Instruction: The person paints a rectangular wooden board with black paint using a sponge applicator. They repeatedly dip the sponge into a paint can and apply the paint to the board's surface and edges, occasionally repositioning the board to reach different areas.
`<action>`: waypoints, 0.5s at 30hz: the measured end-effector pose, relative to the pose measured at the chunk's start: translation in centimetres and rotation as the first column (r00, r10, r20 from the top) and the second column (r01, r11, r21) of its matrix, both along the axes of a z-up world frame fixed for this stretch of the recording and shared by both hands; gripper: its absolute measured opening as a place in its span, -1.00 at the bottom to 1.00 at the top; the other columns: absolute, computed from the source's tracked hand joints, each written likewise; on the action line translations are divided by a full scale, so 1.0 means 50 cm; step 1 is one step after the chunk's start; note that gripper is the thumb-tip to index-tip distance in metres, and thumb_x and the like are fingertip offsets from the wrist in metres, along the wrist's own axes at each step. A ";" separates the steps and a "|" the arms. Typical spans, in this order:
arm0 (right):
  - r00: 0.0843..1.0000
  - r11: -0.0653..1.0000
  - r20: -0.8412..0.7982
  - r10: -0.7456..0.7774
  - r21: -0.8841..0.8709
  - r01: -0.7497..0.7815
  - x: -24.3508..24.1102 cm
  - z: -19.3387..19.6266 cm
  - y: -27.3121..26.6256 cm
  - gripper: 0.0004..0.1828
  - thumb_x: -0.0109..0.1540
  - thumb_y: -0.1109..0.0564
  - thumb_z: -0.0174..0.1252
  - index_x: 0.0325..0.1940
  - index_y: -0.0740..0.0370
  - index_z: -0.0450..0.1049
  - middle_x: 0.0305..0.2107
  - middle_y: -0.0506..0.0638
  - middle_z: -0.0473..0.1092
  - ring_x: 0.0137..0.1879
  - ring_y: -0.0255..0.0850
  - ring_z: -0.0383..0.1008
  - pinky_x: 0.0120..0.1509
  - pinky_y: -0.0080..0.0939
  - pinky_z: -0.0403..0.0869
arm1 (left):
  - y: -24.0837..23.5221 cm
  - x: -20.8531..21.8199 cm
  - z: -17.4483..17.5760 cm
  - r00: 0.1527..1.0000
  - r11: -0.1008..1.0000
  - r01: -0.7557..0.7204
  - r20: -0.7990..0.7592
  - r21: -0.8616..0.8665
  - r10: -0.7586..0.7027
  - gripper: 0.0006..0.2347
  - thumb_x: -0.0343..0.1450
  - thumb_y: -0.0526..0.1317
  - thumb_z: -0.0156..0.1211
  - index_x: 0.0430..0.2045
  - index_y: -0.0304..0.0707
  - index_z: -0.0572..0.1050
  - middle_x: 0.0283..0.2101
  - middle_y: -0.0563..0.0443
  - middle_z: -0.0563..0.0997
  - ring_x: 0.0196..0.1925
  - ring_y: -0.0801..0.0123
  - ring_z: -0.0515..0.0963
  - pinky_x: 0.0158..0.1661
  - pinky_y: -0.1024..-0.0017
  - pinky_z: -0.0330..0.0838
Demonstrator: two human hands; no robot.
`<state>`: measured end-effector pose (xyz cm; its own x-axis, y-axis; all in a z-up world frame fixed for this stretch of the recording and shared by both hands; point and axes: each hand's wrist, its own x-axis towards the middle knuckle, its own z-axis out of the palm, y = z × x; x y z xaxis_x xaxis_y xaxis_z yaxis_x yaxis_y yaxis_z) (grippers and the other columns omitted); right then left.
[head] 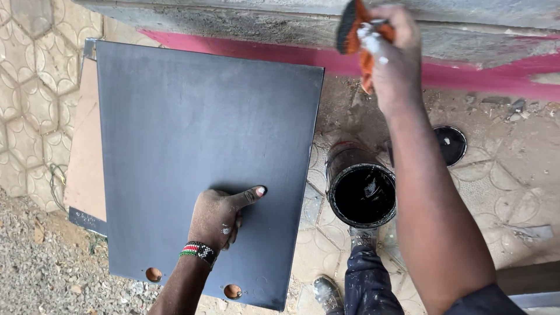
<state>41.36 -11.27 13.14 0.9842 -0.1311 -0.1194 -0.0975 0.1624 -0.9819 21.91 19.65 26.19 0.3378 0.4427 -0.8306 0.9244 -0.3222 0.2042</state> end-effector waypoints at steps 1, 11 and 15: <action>1.000 1.000 0.001 0.008 0.002 -0.008 -0.017 0.010 0.009 -0.73 0.62 0.26 0.27 0.42 0.19 0.54 -0.24 0.09 0.54 -0.50 -0.34 0.39 -0.55 -0.32 0.44 | -0.001 0.003 0.000 1.000 1.000 -0.008 0.001 0.002 0.008 -0.33 0.32 0.14 0.81 -0.84 -0.44 0.44 -0.89 -0.24 0.30 -0.94 0.16 0.32 -0.83 0.34 0.25; 0.943 0.937 -0.282 0.177 0.341 -0.074 -0.475 -0.218 0.136 -0.88 0.41 0.20 0.17 0.02 0.25 0.49 -0.57 0.25 0.48 -0.72 -0.20 0.34 -0.77 -0.24 0.26 | -0.036 0.002 0.008 0.978 0.971 0.194 0.055 0.140 -0.203 -0.48 0.38 0.05 0.51 -0.93 -0.32 0.52 -0.95 -0.20 0.32 -0.95 0.14 0.38 -0.78 0.33 0.25; 0.892 0.905 -0.356 0.278 0.409 -0.119 -0.760 -0.111 0.173 -0.78 0.22 0.18 0.26 -0.06 0.26 0.59 -0.59 0.20 0.52 -0.63 -0.18 0.46 -0.63 -0.23 0.32 | -0.021 -0.007 -0.012 0.859 0.838 0.475 0.062 0.270 -0.507 -0.45 0.55 -0.02 0.28 -0.97 -0.14 0.47 -0.99 -0.05 0.31 -0.96 0.18 0.43 -0.77 0.30 0.37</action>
